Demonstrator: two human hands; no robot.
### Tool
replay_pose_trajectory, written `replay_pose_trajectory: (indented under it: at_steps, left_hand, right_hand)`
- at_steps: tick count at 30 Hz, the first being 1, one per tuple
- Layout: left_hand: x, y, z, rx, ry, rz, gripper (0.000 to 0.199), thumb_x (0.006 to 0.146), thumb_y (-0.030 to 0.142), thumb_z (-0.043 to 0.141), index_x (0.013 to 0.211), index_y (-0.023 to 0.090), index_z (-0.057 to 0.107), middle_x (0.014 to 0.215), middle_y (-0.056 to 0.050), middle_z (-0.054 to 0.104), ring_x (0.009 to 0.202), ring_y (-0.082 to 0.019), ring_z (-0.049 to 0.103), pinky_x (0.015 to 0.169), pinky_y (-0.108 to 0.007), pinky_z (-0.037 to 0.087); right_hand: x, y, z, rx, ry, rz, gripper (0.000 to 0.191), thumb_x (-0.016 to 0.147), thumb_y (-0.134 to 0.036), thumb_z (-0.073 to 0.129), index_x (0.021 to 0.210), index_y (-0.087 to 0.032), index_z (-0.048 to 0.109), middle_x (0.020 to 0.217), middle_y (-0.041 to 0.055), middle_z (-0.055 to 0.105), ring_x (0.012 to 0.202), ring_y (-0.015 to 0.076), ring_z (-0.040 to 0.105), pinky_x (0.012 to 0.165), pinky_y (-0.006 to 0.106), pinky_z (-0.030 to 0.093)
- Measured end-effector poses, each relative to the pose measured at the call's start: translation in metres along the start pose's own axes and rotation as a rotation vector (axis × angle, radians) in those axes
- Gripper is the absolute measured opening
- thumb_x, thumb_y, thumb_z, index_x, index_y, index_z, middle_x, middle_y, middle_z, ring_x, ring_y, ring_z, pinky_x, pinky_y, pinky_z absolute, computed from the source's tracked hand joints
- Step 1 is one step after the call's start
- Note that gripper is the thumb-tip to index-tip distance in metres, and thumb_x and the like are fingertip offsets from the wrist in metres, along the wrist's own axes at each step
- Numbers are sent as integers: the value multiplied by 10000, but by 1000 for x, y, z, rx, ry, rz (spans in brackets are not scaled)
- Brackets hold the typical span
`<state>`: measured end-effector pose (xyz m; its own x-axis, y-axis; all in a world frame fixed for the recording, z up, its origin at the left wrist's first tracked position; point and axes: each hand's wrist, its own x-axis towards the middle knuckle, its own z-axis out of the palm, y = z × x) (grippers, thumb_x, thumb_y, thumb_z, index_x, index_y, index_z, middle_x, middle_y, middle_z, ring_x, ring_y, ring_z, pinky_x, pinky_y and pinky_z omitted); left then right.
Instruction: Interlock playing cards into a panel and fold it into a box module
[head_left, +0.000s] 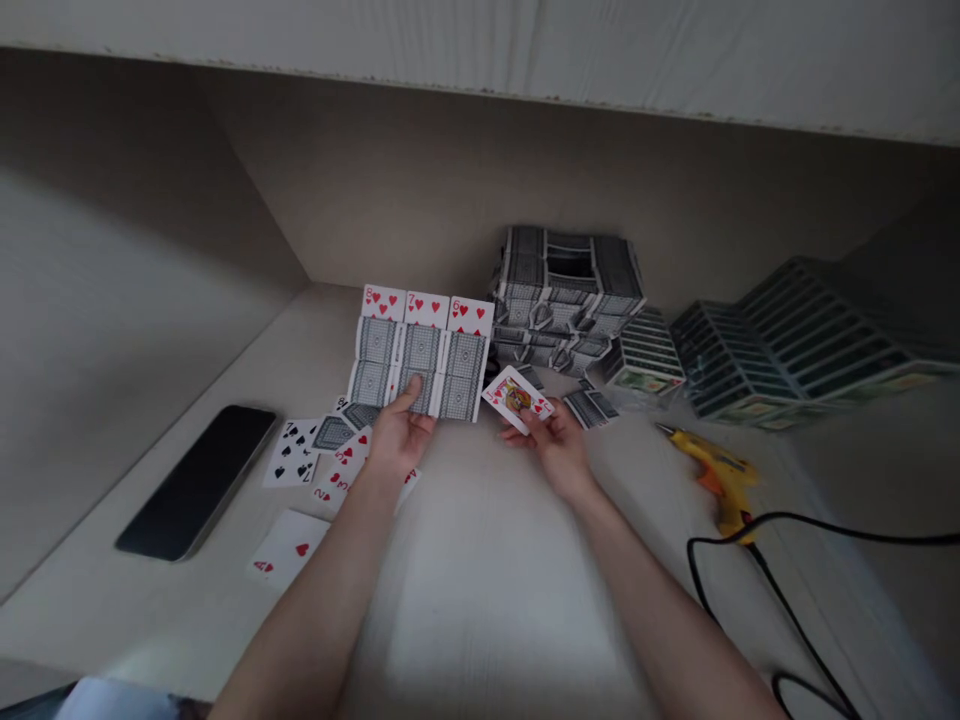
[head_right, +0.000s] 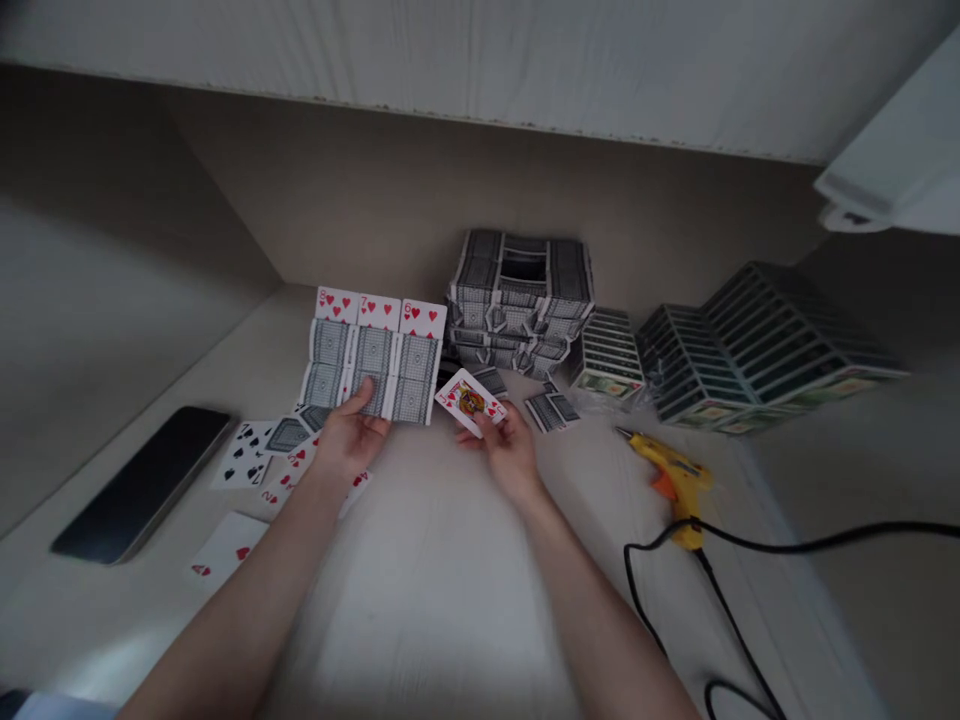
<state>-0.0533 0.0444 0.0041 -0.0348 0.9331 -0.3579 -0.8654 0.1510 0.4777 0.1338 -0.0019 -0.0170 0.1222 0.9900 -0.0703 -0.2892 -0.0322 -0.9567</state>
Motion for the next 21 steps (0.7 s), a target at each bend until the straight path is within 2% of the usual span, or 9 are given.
replay_pose_trajectory:
  at_steps: [5,14,21]
  left_hand:
    - [2,0,-2,-10,-20,14,246,786,56,580,1005,144,649,956,-68,718,872,-156,677,908,-310,508]
    - [2,0,-2,-21,-15,10,212,801,69,568,983,136,653,919,-66,723,842,-146,681,908,-318,509]
    - [2,-1,-4,0,-13,8,207,778,67,600,965,137,656,893,-55,724,848,-141,677,891,-298,516]
  right_hand:
    - [-2,-2,1,-61,-32,-2,372,707,-471,658,891,-192,494,721,21,704,519,153,646,496,295,546]
    - [-7,3,5,-193,-78,-13,345,765,-502,569,885,-191,480,681,0,679,410,89,541,407,220,452]
    - [-5,6,1,-372,-122,1,241,825,-454,487,821,-217,442,505,-88,473,367,74,388,345,185,298]
